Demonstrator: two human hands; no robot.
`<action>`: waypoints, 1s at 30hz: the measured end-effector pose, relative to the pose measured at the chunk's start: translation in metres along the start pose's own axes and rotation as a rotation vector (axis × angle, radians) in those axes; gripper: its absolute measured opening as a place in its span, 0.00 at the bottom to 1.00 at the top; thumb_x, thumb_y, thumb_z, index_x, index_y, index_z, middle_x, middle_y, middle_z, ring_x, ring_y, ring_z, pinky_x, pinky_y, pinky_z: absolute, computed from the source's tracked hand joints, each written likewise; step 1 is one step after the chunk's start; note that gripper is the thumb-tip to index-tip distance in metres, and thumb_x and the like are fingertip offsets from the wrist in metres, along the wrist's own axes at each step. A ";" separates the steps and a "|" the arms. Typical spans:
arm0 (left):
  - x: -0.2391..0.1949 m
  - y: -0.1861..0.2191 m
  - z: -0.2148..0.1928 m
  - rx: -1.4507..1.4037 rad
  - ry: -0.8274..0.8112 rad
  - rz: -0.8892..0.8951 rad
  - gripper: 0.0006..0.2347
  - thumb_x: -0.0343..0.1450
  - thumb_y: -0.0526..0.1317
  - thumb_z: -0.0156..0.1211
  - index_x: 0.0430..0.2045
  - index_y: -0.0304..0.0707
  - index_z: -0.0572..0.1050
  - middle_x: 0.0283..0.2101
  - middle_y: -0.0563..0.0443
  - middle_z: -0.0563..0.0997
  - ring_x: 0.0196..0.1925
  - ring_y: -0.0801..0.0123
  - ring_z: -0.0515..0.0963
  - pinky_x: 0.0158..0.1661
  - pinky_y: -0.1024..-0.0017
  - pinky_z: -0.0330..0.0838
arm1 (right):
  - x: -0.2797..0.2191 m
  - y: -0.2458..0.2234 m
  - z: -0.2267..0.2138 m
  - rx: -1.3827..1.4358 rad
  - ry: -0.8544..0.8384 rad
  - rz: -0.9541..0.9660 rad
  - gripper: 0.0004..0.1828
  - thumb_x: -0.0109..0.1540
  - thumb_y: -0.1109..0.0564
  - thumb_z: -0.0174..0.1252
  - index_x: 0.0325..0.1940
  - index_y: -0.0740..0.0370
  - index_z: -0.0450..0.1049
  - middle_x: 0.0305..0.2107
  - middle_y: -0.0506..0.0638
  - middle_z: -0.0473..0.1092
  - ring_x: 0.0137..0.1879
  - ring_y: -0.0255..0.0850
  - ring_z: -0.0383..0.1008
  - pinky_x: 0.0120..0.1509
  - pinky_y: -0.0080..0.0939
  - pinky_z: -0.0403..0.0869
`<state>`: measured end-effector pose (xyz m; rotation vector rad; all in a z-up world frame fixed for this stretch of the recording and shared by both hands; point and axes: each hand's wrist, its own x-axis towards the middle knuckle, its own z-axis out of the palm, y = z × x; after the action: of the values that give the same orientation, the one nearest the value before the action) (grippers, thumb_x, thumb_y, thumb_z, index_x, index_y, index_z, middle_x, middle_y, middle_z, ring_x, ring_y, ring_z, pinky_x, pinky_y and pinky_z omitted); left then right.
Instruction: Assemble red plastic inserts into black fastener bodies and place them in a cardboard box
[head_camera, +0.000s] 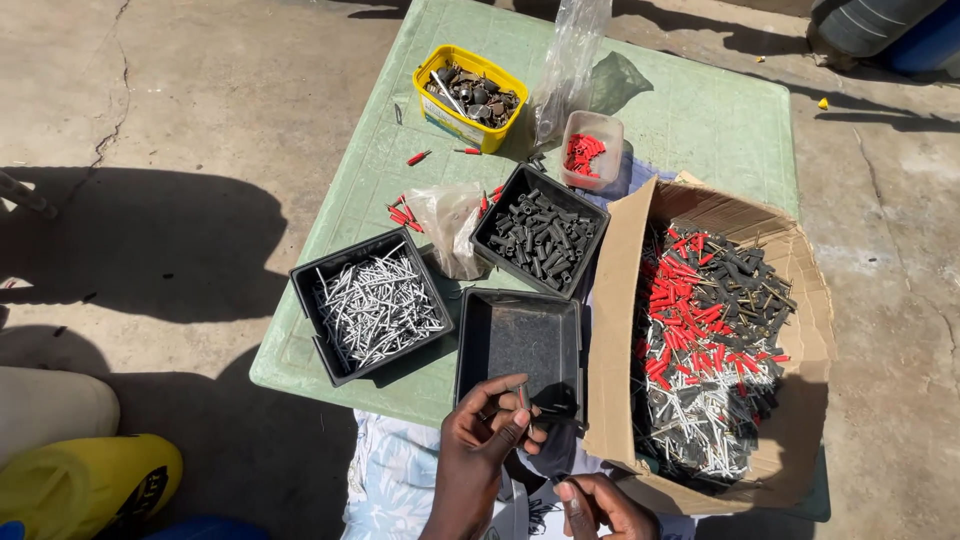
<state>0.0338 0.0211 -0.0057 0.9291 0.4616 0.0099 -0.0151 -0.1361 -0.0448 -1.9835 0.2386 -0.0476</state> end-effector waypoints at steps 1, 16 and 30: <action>0.000 -0.002 -0.002 0.004 0.010 0.002 0.17 0.68 0.28 0.65 0.52 0.25 0.79 0.34 0.40 0.80 0.29 0.58 0.84 0.30 0.69 0.80 | 0.002 0.005 -0.004 0.004 -0.009 0.002 0.15 0.58 0.48 0.63 0.23 0.56 0.85 0.05 0.46 0.68 0.13 0.31 0.67 0.23 0.30 0.68; -0.005 -0.019 -0.007 0.010 -0.085 0.051 0.13 0.67 0.30 0.68 0.43 0.25 0.79 0.29 0.41 0.81 0.27 0.57 0.84 0.27 0.66 0.78 | 0.001 -0.014 -0.003 0.070 -0.042 0.034 0.14 0.58 0.49 0.64 0.31 0.54 0.93 0.05 0.45 0.68 0.14 0.31 0.66 0.24 0.30 0.68; 0.001 -0.010 -0.003 0.147 -0.063 0.021 0.11 0.70 0.27 0.63 0.46 0.27 0.76 0.32 0.37 0.87 0.31 0.59 0.87 0.32 0.68 0.79 | 0.001 0.010 -0.013 0.027 -0.085 0.155 0.12 0.57 0.47 0.66 0.33 0.54 0.89 0.10 0.48 0.77 0.21 0.33 0.79 0.32 0.33 0.75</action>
<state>0.0321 0.0172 -0.0153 1.0756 0.3983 -0.0349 -0.0178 -0.1521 -0.0484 -1.9292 0.3341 0.1319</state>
